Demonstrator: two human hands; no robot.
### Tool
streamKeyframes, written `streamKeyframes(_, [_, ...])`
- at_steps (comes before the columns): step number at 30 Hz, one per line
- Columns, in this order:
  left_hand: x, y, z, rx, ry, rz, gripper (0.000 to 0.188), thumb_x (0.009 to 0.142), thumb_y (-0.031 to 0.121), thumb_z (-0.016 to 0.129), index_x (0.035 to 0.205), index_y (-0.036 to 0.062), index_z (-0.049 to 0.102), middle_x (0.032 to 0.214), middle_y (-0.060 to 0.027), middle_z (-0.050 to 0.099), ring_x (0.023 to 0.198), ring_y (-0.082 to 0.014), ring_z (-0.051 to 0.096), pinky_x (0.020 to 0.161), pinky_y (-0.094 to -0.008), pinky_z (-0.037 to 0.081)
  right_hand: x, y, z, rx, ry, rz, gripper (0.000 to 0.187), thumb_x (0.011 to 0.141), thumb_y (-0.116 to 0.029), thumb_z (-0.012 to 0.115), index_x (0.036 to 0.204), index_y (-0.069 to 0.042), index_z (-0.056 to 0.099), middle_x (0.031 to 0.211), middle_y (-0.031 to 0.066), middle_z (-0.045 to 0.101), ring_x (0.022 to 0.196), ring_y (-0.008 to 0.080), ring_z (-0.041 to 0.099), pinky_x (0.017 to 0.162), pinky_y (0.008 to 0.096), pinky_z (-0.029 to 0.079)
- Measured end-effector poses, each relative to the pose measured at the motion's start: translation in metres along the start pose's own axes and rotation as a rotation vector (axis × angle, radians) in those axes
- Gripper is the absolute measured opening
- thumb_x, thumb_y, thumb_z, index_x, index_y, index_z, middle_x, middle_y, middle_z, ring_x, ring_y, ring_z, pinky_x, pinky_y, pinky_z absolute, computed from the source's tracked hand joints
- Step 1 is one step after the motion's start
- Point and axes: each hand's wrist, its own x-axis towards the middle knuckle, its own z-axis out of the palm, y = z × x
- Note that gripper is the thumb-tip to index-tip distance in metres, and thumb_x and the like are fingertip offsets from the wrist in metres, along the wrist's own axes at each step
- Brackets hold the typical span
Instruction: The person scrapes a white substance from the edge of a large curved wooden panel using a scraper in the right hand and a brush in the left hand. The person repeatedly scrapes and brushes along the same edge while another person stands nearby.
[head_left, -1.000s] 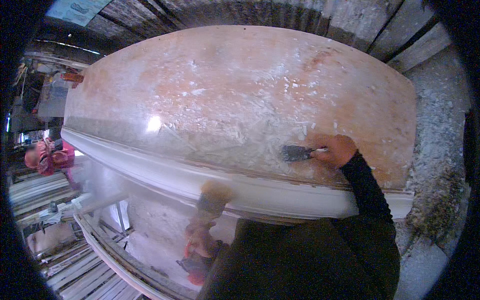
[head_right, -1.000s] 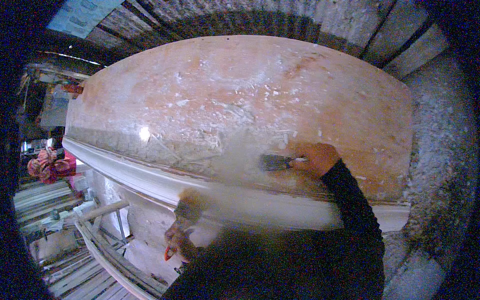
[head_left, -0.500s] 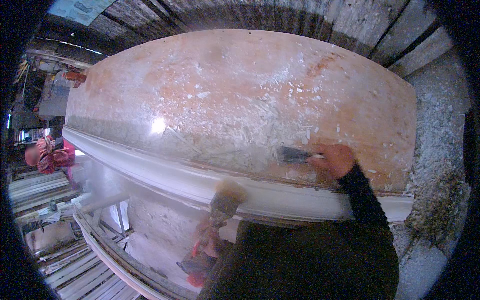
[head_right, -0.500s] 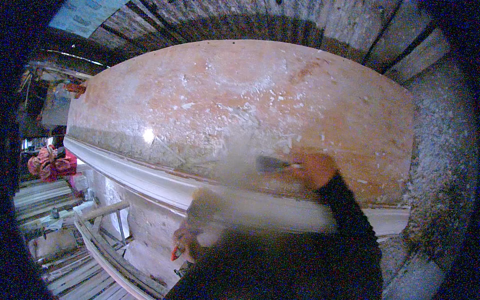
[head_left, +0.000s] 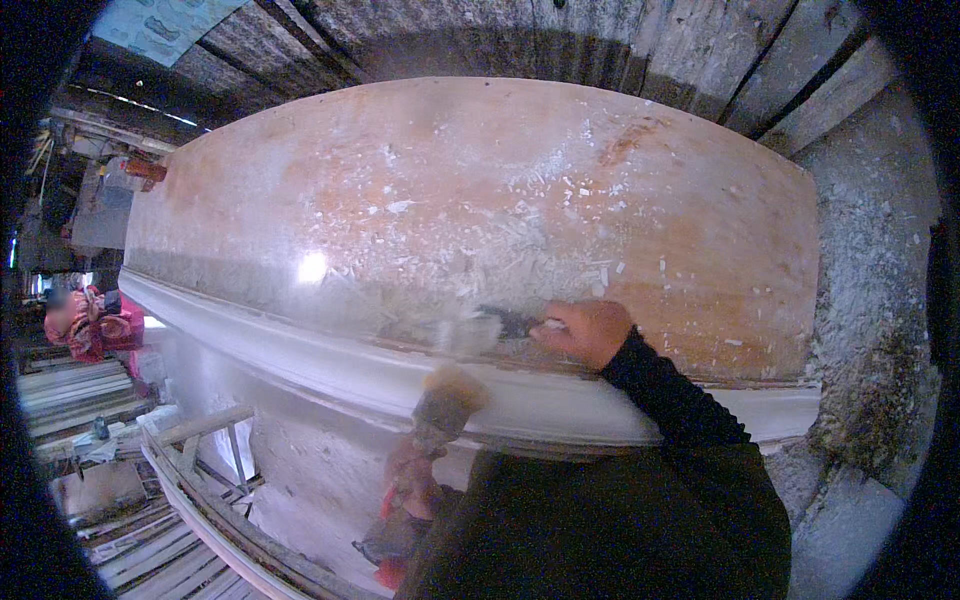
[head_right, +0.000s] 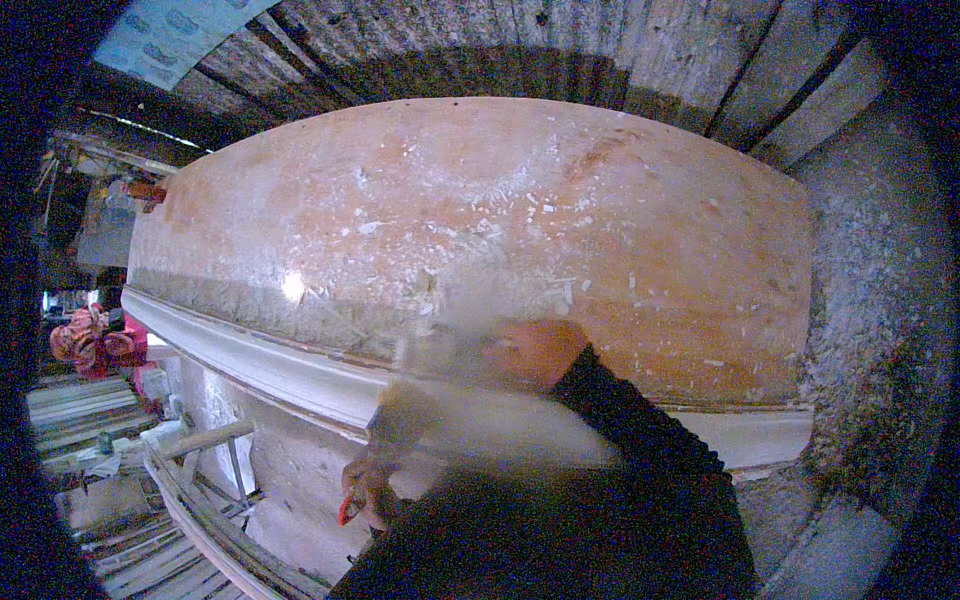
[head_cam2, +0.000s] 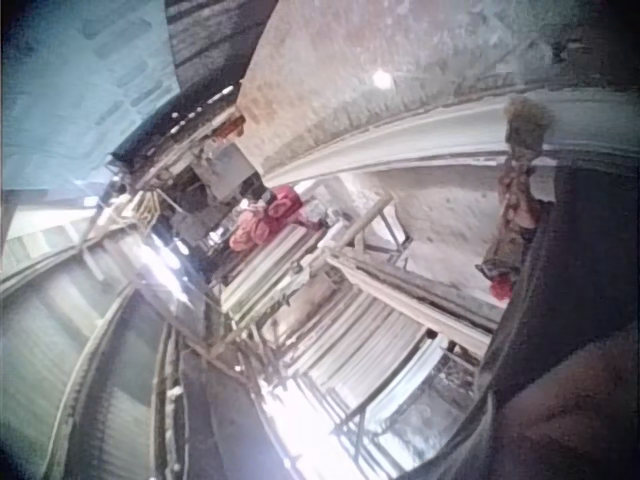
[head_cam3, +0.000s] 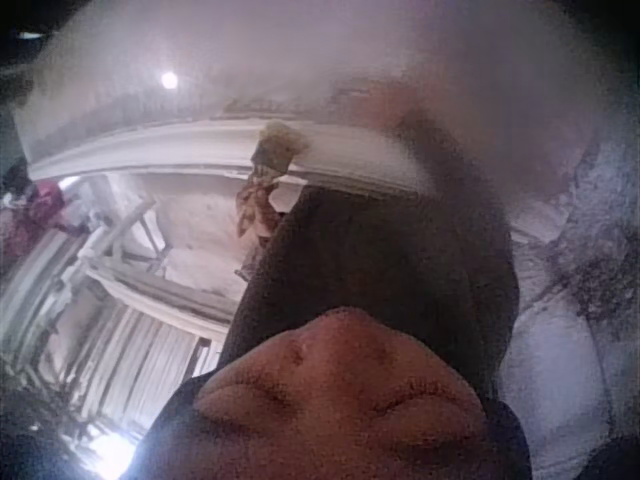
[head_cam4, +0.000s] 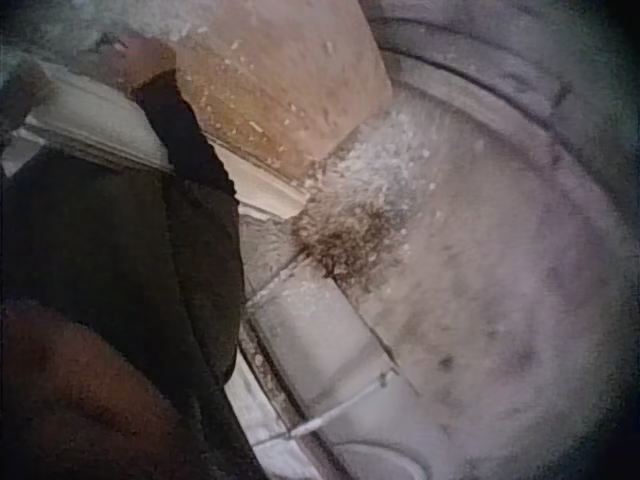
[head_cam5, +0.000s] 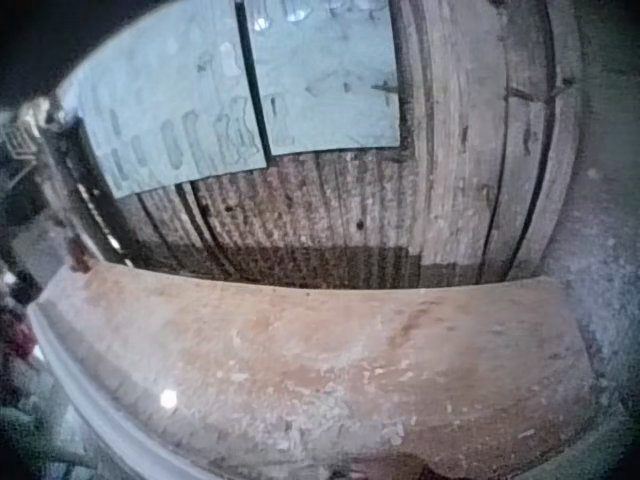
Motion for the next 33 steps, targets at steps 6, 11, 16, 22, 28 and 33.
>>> streamKeyframes(6, [0.001,0.004,-0.016,-0.032,-0.007,-0.01,0.017,0.076,0.014,0.056,0.086,0.0002,0.06,0.092,-0.0113,0.058,0.084,-0.0213,0.056,0.068,-0.032,0.047,-0.041,0.055,-0.071,-0.201,0.074,0.195,0.037,0.072,-0.047,0.056,0.078,-0.012,0.062,0.069,0.0114,0.06,0.066,0.0313,0.058,0.06,0.0411,0.045])
streamKeyframes(11, [0.001,0.007,-0.028,-0.04,-0.004,-0.023,0.017,0.077,0.014,0.057,0.087,0.0003,0.06,0.094,-0.0113,0.057,0.085,-0.0214,0.055,0.069,-0.0323,0.047,-0.036,0.12,-0.04,-0.077,0.045,0.184,0.037,0.073,-0.047,0.055,0.08,-0.012,0.063,0.075,0.0105,0.062,0.072,0.0307,0.059,0.065,0.041,0.046])
streamKeyframes(16, [0.005,0.007,-0.032,-0.051,-0.011,-0.022,0.017,0.077,0.014,0.057,0.087,0.0003,0.06,0.096,-0.0113,0.056,0.087,-0.0215,0.055,0.07,-0.0325,0.048,0.035,0.011,0.004,-0.053,0.065,-0.023,0.037,0.073,-0.048,0.053,0.079,-0.012,0.06,0.072,0.0152,0.059,0.07,0.0337,0.057,0.061,0.0421,0.044])
streamKeyframes(22, [0.008,0.022,-0.033,-0.118,-0.036,-0.048,0.018,0.078,0.014,0.057,0.088,0.0004,0.06,0.098,-0.0114,0.056,0.089,-0.0216,0.054,0.071,-0.0328,0.048,0.011,-0.026,-0.06,-0.294,0.225,0.131,0.047,0.071,-0.054,0.053,0.068,-0.007,0.056,0.063,0.0145,0.057,0.061,0.0332,0.056,0.056,0.0427,0.043])
streamKeyframes(28, [0.039,0.055,0.018,-0.091,-0.364,-0.044,0.019,0.079,0.016,0.057,0.09,0.0005,0.059,0.103,-0.0113,0.054,0.093,-0.021,0.053,0.073,-0.0327,0.048,-0.121,0.062,-0.061,-0.129,0.471,0.546,0.043,0.077,-0.047,0.054,0.066,-0.005,0.051,0.052,0.0097,0.051,0.048,0.0201,0.055,0.048,0.0341,0.042])
streamKeyframes(33, [0.053,0.054,0.133,-0.486,-0.838,-0.176,0.024,0.084,0.017,0.053,0.104,0.0038,0.052,0.101,-0.0072,0.054,0.093,-0.0158,0.052,0.075,-0.0303,0.048,-0.233,0.058,-0.013,0.485,0.874,0.673,0.037,0.081,-0.038,0.055,0.067,-0.006,0.046,0.053,0.0031,0.046,0.045,0.0108,0.049,0.041,0.0271,0.038])
